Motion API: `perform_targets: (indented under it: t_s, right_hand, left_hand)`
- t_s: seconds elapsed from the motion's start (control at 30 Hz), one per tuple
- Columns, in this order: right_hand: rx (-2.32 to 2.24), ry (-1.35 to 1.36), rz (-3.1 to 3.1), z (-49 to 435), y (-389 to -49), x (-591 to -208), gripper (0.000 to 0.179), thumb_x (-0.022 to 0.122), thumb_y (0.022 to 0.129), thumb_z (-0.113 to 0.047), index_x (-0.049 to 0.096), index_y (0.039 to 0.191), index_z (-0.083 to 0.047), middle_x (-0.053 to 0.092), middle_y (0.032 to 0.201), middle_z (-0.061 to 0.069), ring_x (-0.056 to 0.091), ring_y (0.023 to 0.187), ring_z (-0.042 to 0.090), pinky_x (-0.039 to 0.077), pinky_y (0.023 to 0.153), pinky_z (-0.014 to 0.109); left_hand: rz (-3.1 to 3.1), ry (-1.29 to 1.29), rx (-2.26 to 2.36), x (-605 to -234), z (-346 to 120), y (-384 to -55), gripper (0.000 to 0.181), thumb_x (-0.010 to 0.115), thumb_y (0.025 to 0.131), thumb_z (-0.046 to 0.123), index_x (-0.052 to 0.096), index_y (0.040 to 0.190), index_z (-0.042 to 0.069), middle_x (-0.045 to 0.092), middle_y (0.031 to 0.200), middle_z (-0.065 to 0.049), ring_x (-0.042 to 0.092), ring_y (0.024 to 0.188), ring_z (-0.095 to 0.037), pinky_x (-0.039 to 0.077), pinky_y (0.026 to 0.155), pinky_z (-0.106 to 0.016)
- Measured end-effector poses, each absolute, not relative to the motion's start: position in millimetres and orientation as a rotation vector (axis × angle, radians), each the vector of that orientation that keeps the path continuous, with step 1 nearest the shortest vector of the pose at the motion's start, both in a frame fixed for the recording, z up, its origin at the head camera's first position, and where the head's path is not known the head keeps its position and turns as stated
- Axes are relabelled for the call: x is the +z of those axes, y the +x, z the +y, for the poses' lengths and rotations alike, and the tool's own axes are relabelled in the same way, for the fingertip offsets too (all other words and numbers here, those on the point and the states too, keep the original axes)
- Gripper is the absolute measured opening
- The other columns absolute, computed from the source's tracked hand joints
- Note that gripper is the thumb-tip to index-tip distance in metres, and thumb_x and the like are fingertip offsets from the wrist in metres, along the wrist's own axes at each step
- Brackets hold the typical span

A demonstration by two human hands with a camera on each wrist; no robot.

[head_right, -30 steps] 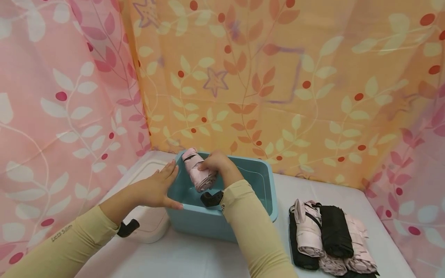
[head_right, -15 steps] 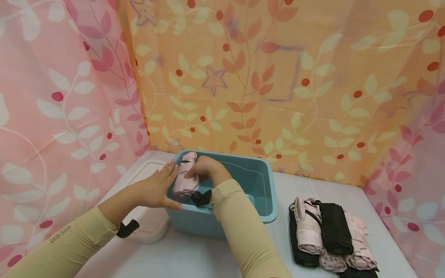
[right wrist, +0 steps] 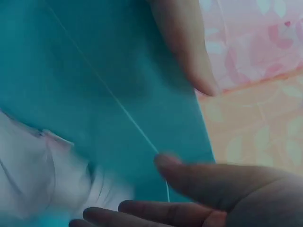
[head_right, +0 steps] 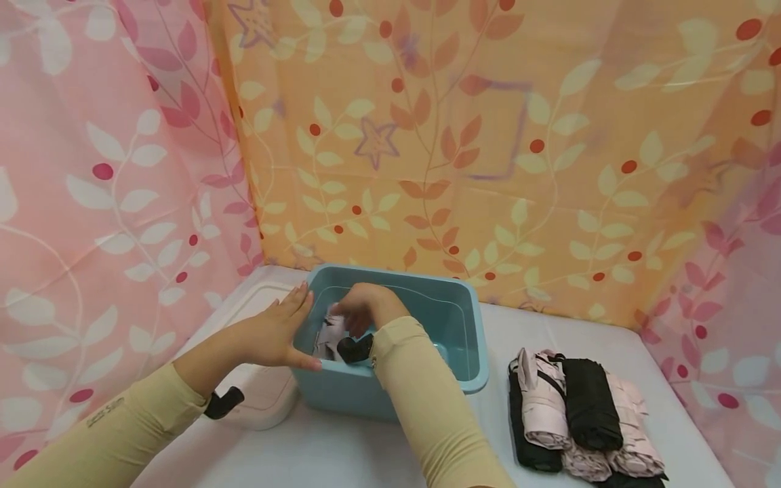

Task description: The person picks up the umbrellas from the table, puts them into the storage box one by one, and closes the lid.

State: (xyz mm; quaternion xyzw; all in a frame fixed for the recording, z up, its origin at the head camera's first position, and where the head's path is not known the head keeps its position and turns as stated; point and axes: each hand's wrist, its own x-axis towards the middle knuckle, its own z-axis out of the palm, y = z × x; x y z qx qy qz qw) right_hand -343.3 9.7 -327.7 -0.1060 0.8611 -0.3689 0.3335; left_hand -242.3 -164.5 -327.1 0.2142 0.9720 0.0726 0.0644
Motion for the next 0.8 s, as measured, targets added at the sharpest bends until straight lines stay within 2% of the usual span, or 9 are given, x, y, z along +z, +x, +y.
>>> perform_targets:
  t_s: [0.13, 0.33, 0.6, 0.8]
  right_hand:
    - [-0.895, -0.292, 2.277, 15.1, -346.2, -328.5, 0.044, 0.054, 0.093, -0.025, 0.052, 0.124, 0.005, 0.063, 0.108, 0.022, 0.064, 0.092, 0.032, 0.053, 0.073, 0.038]
    - [-0.925, -0.295, 2.3, 20.9, -349.6, -328.4, 0.045, 0.057, 0.091, -0.028, 0.055, 0.122, 0.005, 0.065, 0.104, 0.02, 0.065, 0.089, 0.029, 0.053, 0.072, 0.037]
    - [-1.078, -0.286, 2.254, 27.6, -351.8, -327.3, 0.051, 0.062, 0.087, -0.032, 0.054, 0.123, 0.004, 0.065, 0.103, 0.022, 0.064, 0.092, 0.03, 0.052, 0.075, 0.04]
    - [-1.151, -0.37, 2.225, 32.9, -348.1, -317.3, 0.041, 0.062, 0.088, -0.029, 0.06, 0.116, 0.001, 0.064, 0.106, 0.022, 0.062, 0.097, 0.031, 0.052, 0.077, 0.04]
  left_hand:
    - [2.931, 0.643, 0.211, -327.8, -164.1, -243.6, 0.132, 0.041, 0.057, 0.089, 0.001, 0.145, 0.0, -0.01, 0.151, -0.018, -0.008, 0.138, -0.03, 0.01, 0.107, -0.054]
    - [2.94, 0.63, 0.194, -328.8, -164.1, -244.8, 0.132, 0.042, 0.056, 0.089, 0.002, 0.145, 0.0, -0.009, 0.151, -0.018, -0.008, 0.138, -0.029, 0.009, 0.108, -0.054]
    - [2.938, 0.636, 0.201, -326.5, -162.6, -243.7, 0.131, 0.042, 0.057, 0.088, 0.003, 0.145, 0.0, -0.008, 0.151, -0.018, -0.008, 0.138, -0.03, 0.009, 0.108, -0.054]
    - [2.945, 0.631, 0.202, -327.7, -163.3, -243.7, 0.132, 0.043, 0.056, 0.089, 0.005, 0.145, -0.001, -0.006, 0.151, -0.019, -0.006, 0.139, -0.03, 0.009, 0.107, -0.055]
